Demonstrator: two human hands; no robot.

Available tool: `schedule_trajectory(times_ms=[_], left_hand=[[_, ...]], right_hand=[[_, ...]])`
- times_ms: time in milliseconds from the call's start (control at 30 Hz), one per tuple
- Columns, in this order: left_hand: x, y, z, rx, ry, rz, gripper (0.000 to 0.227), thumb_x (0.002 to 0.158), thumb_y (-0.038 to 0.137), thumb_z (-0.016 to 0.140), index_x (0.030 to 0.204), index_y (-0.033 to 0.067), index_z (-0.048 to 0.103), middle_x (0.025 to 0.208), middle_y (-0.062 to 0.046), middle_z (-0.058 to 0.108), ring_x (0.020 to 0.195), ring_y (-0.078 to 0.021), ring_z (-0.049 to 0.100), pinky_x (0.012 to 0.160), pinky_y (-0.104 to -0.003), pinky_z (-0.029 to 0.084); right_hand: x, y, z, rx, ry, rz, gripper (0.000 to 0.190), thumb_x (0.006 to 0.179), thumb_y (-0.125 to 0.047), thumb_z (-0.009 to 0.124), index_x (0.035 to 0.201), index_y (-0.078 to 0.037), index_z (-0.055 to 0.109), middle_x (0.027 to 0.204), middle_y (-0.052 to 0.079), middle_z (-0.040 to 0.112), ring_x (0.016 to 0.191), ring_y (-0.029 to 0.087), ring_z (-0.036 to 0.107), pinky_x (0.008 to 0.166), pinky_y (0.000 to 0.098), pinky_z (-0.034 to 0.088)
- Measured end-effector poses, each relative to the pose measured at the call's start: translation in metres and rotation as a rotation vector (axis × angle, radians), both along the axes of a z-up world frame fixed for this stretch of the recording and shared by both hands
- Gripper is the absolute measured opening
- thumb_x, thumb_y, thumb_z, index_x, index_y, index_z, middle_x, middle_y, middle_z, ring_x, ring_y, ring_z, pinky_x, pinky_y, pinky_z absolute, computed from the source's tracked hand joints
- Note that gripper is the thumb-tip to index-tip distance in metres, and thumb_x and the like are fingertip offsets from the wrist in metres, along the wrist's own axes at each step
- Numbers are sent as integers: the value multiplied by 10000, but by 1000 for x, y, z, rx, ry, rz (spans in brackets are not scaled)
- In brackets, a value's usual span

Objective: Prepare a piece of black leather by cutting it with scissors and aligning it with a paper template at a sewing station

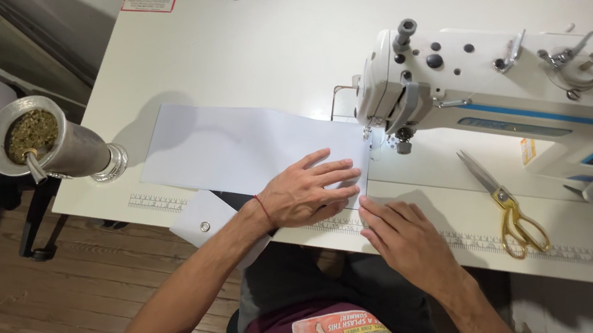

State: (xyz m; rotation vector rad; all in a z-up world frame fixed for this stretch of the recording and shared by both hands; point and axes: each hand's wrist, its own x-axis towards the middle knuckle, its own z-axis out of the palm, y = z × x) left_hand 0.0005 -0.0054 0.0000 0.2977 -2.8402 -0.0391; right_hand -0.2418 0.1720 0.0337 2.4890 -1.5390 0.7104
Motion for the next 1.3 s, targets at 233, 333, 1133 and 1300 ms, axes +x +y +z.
schedule_trajectory(times_ms=[233,333,1133,1300], left_hand=[[1,-7,-3,-13,11,-30,478,1200,487,518,1635,349,662,1728,-25,658,1645,-221,570,1408,-587,363],[1,-8,8,4,0,-33,486,1212,488,498,1633,320,673,1714,-45,676,1637,-234,577,1407,-593,358],[-11,-39,-3,1,-19,-9,446,1188,500,577,1613,398,668,1697,-11,660,1652,-215,548,1420,-580,333],[-13,-46,-9,23,28,-19,426,1176,490,614,1585,401,689,1687,0,654,1658,-217,542,1424,-582,322]], right_hand=[[5,2,-4,-12,-54,-45,289,1159,-323,700,1335,-130,823,1439,56,804,1051,257,709,860,406,577],[4,1,-12,-5,-69,-78,305,1160,-341,691,1352,-148,828,1465,32,806,1013,247,700,827,400,575],[10,-17,0,80,-75,-264,305,1164,-372,689,1370,-211,844,1418,-22,830,947,217,660,852,398,587],[8,-23,-1,102,-78,-284,302,1166,-382,680,1368,-232,847,1419,-24,828,968,232,671,896,412,591]])
